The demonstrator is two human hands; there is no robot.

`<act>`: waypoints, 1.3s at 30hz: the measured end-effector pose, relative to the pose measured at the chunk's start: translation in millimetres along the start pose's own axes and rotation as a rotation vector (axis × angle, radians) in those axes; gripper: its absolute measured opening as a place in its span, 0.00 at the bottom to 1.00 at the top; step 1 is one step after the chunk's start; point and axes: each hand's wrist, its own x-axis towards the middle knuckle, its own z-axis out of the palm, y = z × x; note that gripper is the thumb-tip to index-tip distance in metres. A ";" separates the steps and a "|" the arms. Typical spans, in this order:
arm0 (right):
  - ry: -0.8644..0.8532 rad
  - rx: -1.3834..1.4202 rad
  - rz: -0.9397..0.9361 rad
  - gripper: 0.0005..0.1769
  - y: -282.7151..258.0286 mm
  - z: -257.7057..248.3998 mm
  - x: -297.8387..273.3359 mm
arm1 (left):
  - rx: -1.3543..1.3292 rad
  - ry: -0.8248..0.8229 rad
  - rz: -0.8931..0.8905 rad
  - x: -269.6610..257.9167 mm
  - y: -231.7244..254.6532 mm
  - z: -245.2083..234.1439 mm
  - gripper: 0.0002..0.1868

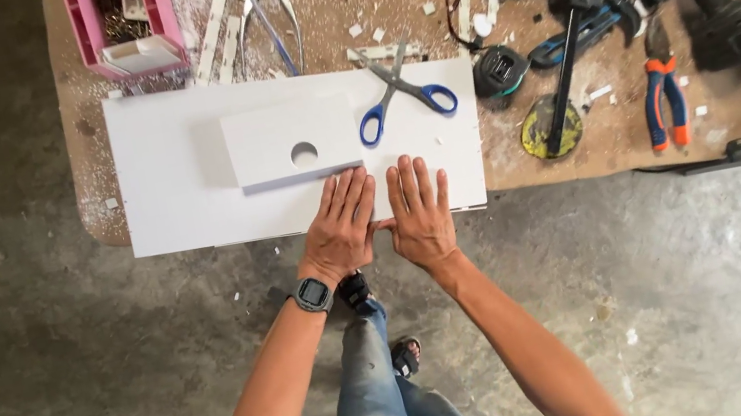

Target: The recorder is assembling white wooden pieces using adhesive tape and a cutter.

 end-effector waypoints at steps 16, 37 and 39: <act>-0.009 0.127 0.123 0.42 8.7 -17.3 -13.9 | -0.067 -0.067 -0.088 13.5 -0.6 -1.0 0.41; 0.281 0.096 0.213 0.12 -1.8 -35.6 -30.4 | -0.004 -0.052 -0.077 9.6 -1.5 1.4 0.41; 0.272 0.071 0.143 0.11 -0.3 -30.1 -32.1 | 0.004 -0.048 -0.074 10.0 -1.9 2.8 0.39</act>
